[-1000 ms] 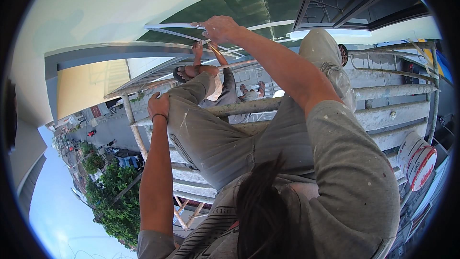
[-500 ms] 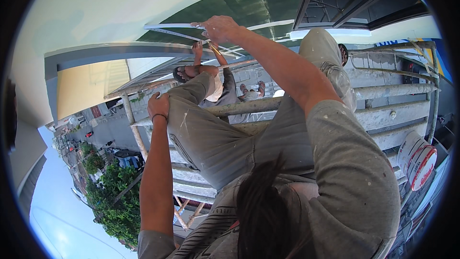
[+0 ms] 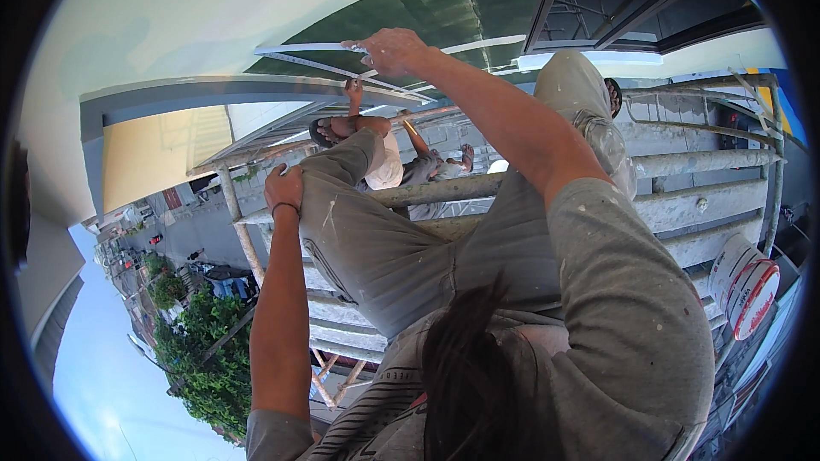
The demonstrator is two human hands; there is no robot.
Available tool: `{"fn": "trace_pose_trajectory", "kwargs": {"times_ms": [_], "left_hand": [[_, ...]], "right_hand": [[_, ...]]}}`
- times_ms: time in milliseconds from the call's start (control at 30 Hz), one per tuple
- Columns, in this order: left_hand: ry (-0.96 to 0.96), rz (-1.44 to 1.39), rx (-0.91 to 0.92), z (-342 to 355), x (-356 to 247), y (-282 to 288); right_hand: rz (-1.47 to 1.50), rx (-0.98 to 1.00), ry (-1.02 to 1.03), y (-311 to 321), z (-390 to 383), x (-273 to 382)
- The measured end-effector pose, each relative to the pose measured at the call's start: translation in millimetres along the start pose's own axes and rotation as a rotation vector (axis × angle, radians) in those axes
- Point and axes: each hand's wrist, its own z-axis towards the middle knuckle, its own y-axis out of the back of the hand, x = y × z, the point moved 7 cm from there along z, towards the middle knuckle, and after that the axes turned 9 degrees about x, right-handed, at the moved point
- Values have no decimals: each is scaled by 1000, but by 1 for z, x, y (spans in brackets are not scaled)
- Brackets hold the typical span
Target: Measure and fit structural components or cladding to a building exterior while on scaffolding.
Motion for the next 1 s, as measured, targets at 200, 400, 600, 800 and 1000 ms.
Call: {"fn": "trace_pose_trajectory", "kwargs": {"times_ms": [200, 400, 600, 800, 1000], "left_hand": [[4, -3, 4, 0, 0, -1], [38, -13, 12, -1, 1, -1], [54, -9, 78, -4, -6, 1], [76, -44, 86, -4, 4, 8], [72, -69, 89, -8, 4, 5]], "right_hand": [[12, -12, -6, 1, 0, -2], [7, -61, -1, 8, -6, -3], [-44, -210, 34, 39, -41, -10], [-31, -341, 48, 87, -110, -19], [-27, -364, -77, 106, -170, -53]]}}
